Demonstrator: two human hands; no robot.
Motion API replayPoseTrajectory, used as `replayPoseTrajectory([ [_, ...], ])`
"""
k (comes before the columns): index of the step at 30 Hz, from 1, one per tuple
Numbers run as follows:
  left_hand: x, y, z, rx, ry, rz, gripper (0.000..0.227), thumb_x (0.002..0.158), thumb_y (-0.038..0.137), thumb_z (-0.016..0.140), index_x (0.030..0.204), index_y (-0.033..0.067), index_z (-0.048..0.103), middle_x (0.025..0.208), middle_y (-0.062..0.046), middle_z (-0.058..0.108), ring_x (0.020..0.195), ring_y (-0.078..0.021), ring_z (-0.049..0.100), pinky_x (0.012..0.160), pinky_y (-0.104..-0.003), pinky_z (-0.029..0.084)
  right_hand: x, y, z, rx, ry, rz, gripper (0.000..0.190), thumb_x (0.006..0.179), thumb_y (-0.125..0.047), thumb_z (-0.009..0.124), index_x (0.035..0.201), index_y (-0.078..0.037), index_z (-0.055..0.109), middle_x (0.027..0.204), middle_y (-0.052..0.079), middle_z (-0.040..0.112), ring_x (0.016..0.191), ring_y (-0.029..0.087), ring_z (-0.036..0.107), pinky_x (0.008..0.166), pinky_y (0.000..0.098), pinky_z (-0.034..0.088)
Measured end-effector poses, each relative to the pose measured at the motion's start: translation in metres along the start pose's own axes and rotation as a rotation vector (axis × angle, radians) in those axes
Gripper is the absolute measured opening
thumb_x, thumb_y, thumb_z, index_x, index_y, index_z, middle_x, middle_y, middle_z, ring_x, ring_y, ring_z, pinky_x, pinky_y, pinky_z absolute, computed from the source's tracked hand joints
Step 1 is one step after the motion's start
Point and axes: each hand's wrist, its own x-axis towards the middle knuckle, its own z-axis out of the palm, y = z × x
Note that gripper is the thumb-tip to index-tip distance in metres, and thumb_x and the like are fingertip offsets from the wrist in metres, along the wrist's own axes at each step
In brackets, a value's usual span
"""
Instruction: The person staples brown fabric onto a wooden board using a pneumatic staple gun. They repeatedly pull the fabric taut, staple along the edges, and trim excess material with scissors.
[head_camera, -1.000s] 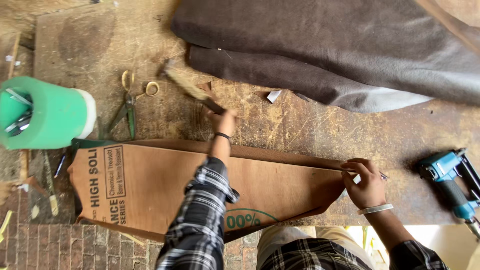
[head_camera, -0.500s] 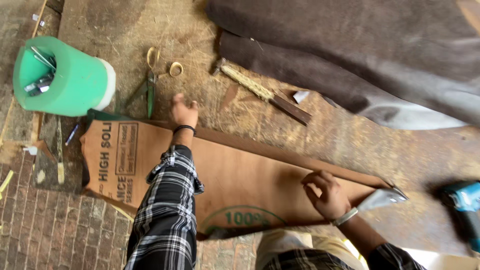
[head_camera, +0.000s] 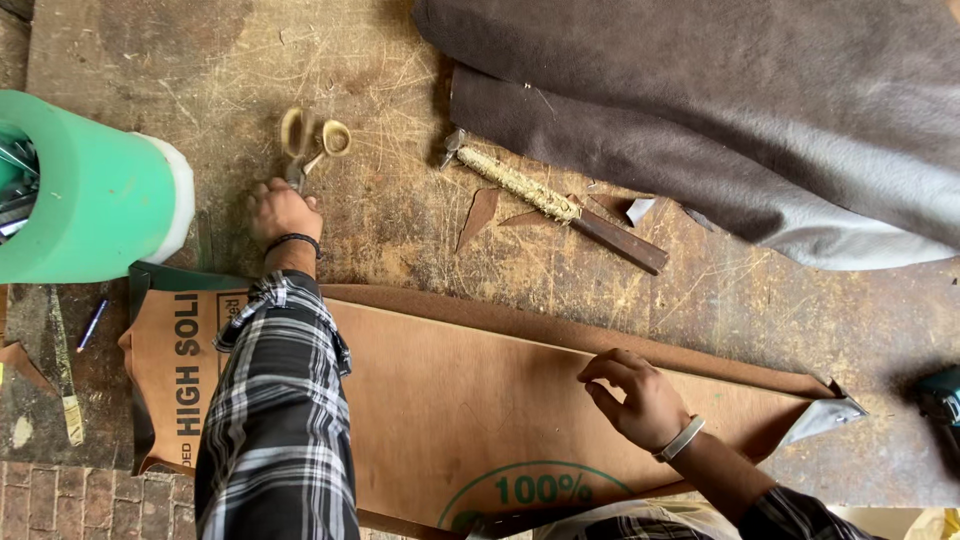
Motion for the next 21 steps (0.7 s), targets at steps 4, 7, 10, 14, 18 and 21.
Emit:
replayPoseTrajectory([
  [4,-0.025,0.04,-0.013,-0.052,0.009,0.093,0.047,0.095,0.028,0.068,0.133,0.001,0.058,0.131,-0.019,0.057,0.112,-0.0325,0.059,0.09,-0.046,0.054,0.006,-0.001,-0.006,-0.035,0.113,-0.12,0.018,0.085,-0.014,0.075,0.102,-0.013,0.075,0.11,0.002,0.074,0.089,0.023,0.076,0.075,0.0349,0.061],
  [7,-0.085,0.086,-0.018,-0.276,0.1,0.282,0.032,0.094,0.011,0.064,0.125,0.0037,0.064,0.121,-0.019,0.062,0.099,-0.0295,0.063,0.078,-0.044,0.057,0.005,-0.004,-0.017,-0.089,0.355,-0.278,0.029,0.084,-0.014,0.077,0.112,-0.011,0.072,0.117,0.005,0.073,0.099,0.026,0.073,0.086,0.035,0.059],
  [10,-0.173,0.136,-0.021,-0.447,0.0,0.681,0.021,0.089,0.009,0.069,0.108,0.0,0.068,0.108,-0.022,0.066,0.093,-0.0326,0.065,0.076,-0.044,0.055,0.0,0.0,-0.053,-0.074,0.604,-0.271,0.043,0.084,-0.012,0.078,0.125,-0.009,0.067,0.126,0.01,0.068,0.105,0.03,0.07,0.091,0.0357,0.058],
  [14,-0.288,0.198,-0.037,-0.364,-0.301,0.963,0.022,0.096,0.02,0.067,0.107,0.0003,0.067,0.106,-0.018,0.067,0.094,-0.0288,0.066,0.08,-0.042,0.056,-0.031,0.016,-0.101,-0.199,0.7,-0.303,0.039,0.091,-0.01,0.077,0.129,-0.009,0.067,0.13,0.012,0.067,0.111,0.032,0.07,0.093,0.0374,0.057],
  [18,-0.377,0.254,-0.047,-0.261,-0.264,1.266,0.027,0.086,0.025,0.068,0.098,0.0012,0.07,0.108,-0.015,0.068,0.106,-0.0309,0.064,0.083,-0.047,0.056,-0.067,0.059,-0.138,-0.207,0.241,-0.311,0.036,0.08,-0.005,0.073,0.115,-0.012,0.073,0.113,0.01,0.074,0.098,0.026,0.075,0.084,0.0349,0.061],
  [21,-0.435,0.283,-0.048,-0.233,-0.324,1.345,0.026,0.086,0.026,0.068,0.097,0.0029,0.071,0.108,-0.014,0.069,0.108,-0.0299,0.064,0.086,-0.047,0.056,-0.112,0.102,-0.155,-0.188,0.026,-0.165,0.037,0.071,-0.002,0.072,0.107,-0.011,0.074,0.106,0.009,0.076,0.095,0.024,0.077,0.082,0.0346,0.063],
])
